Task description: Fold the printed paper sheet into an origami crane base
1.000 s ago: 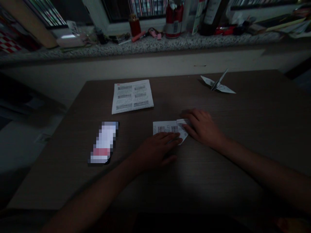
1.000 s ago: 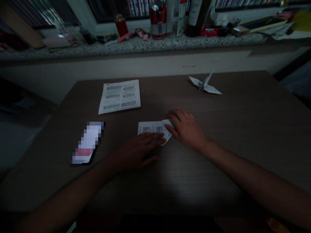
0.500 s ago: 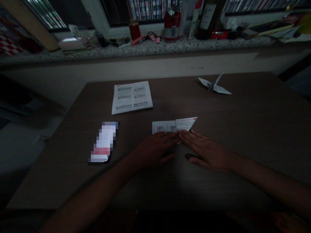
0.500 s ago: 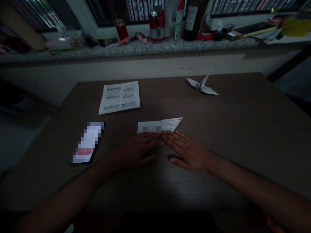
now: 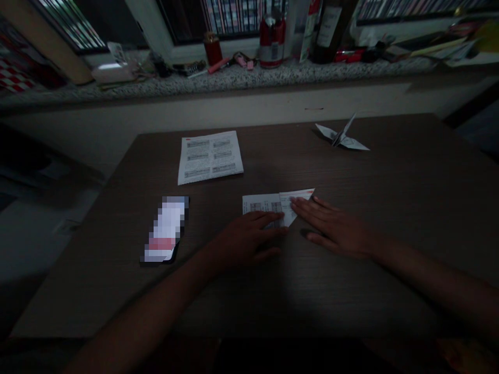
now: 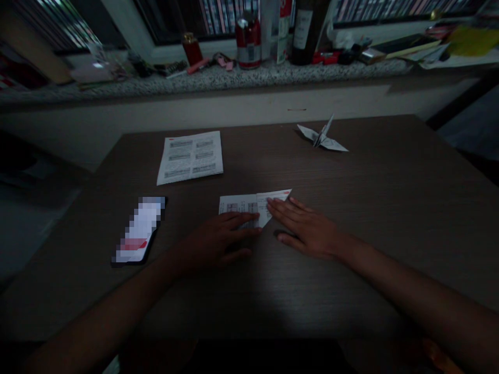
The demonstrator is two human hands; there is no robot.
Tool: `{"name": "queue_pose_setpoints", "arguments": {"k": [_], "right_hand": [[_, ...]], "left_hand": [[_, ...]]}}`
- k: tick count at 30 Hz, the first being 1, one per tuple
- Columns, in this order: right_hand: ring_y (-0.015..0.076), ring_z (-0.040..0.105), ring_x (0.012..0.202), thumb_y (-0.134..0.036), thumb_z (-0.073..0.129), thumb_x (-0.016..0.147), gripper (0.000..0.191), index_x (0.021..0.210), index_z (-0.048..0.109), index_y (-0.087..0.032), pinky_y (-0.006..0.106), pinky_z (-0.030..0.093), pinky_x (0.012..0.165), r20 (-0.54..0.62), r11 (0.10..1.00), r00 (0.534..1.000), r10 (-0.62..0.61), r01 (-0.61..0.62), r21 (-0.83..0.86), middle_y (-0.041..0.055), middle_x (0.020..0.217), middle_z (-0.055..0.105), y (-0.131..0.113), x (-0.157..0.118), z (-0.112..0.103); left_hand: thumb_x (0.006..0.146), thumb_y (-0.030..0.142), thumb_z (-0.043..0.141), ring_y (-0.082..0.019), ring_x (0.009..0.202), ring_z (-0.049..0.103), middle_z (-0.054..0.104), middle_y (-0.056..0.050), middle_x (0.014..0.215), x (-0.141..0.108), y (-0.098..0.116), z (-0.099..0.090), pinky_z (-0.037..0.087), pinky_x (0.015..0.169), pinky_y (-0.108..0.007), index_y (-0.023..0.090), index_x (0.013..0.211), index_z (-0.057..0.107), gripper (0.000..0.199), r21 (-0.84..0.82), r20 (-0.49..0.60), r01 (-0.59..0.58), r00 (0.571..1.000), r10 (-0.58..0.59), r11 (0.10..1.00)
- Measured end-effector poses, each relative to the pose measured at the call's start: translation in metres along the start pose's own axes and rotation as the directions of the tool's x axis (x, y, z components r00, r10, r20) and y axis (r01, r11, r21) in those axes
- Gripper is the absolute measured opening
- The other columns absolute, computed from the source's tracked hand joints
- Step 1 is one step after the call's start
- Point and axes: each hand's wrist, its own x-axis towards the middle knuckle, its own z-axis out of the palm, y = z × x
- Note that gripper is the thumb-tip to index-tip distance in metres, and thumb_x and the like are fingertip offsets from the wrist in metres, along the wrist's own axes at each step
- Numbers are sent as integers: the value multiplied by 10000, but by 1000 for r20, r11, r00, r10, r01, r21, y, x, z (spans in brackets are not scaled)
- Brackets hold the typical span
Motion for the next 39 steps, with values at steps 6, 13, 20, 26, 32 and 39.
{"name": "queue_pose_setpoints", "arguments": {"k": [6,13,20,26,32,39], "right_hand": [[299,251,1557,-457,406,1073,756,1669,-13,-255,600,282,1249,12,990,993,114,-113,-87,129,1710,185,37,-2,-6],[308,244,1558,-451,365,1082,730,1672,-5,-231,598,277,1249,-19,974,981,195,-196,-110,146,1707,204,48,-3,-6],[310,204,1573,-437,420,1073,757,1673,-5,-260,592,276,1249,-89,984,988,123,-133,-119,116,1722,167,15,6,-10],[283,235,1565,-480,468,1058,806,1674,21,-215,527,307,1252,29,999,999,-43,44,-31,135,1708,206,-13,15,3],[276,236,1565,-480,439,1069,777,1674,26,-221,535,277,1264,52,1000,999,-6,7,-19,130,1707,214,-6,12,6],[299,230,1561,-490,360,1083,726,1674,24,-235,562,267,1261,-7,977,980,199,-199,-81,129,1710,187,30,4,-1]], "left_hand": [[1031,480,558,-299,1449,441,422,-52,1631,0,2,0,417,1167,-493,314,1475,543,474,14,16,17,1000,-17,1000],[1019,484,577,-310,1439,450,426,-66,1626,0,3,1,417,1165,-495,302,1485,536,502,15,6,20,1000,-20,1000],[1026,490,562,-305,1464,425,412,-58,1638,0,3,0,394,1187,-490,301,1495,524,506,14,11,14,1000,-14,1000],[1027,479,568,-300,1472,418,416,-66,1636,-1,3,2,395,1187,-487,299,1489,527,498,17,0,19,1000,-19,1000],[1032,476,561,-299,1482,402,408,-61,1641,-1,3,3,381,1197,-487,302,1496,521,497,36,22,25,999,-25,999],[1032,475,560,-305,1439,437,435,-48,1620,-1,2,4,417,1162,-497,310,1484,530,482,37,-4,22,1000,-22,999]]}}
